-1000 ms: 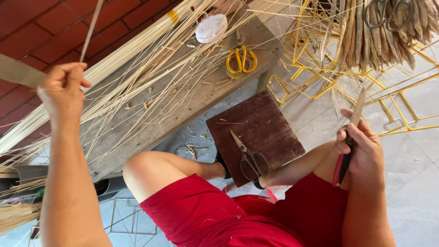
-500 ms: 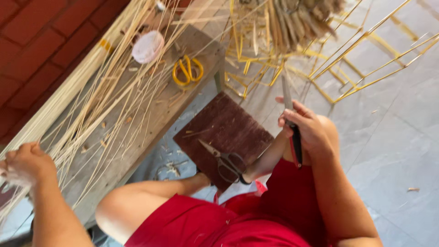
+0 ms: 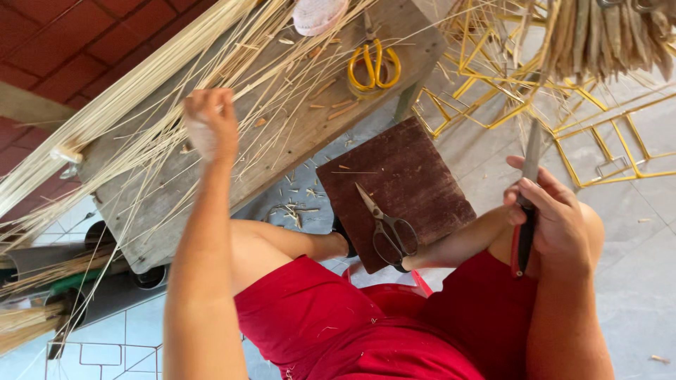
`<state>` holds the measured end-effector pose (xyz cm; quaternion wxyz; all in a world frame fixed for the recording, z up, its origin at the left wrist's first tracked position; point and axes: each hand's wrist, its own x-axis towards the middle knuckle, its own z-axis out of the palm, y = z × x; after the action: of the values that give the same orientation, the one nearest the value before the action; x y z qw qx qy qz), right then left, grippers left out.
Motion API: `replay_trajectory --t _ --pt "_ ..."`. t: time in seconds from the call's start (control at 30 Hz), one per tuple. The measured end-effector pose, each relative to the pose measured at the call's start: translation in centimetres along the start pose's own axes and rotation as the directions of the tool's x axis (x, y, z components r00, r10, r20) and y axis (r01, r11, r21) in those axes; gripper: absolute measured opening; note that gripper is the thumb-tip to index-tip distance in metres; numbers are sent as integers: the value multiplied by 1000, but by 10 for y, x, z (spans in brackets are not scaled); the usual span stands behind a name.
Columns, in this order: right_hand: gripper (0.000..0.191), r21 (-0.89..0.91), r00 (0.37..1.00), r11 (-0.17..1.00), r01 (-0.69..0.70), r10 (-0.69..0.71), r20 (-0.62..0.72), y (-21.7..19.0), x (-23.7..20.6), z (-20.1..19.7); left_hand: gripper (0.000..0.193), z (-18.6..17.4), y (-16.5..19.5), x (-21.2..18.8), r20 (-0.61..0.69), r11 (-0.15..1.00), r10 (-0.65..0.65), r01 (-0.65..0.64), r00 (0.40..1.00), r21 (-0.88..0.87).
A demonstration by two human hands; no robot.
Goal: The person sits on the floor and shaves thin bamboo strips with a knife, drawing the blade along the strip to smooth and thin it. They reposition the strip in their hands repeatedly and set the knife down on a wooden board beside them between passes.
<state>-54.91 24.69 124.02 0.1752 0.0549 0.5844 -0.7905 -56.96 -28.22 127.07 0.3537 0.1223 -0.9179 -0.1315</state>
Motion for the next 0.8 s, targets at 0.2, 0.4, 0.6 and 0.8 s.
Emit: replay_trajectory --t 0.2,0.4,0.6,0.8 --pt "45 22 1000 1000 -1 2 -7 2 -3 -4 28 28 25 -2 18 992 126 -127 992 28" --pt "45 10 999 1000 -5 5 -35 2 -1 -3 23 47 23 5 150 991 59 -76 987 111" --pt "45 38 999 999 -19 20 -25 2 0 -4 8 50 19 7 191 996 -80 74 978 39" --pt "45 20 1000 1000 -17 18 -17 3 0 -4 31 43 25 9 69 997 76 -77 995 15"
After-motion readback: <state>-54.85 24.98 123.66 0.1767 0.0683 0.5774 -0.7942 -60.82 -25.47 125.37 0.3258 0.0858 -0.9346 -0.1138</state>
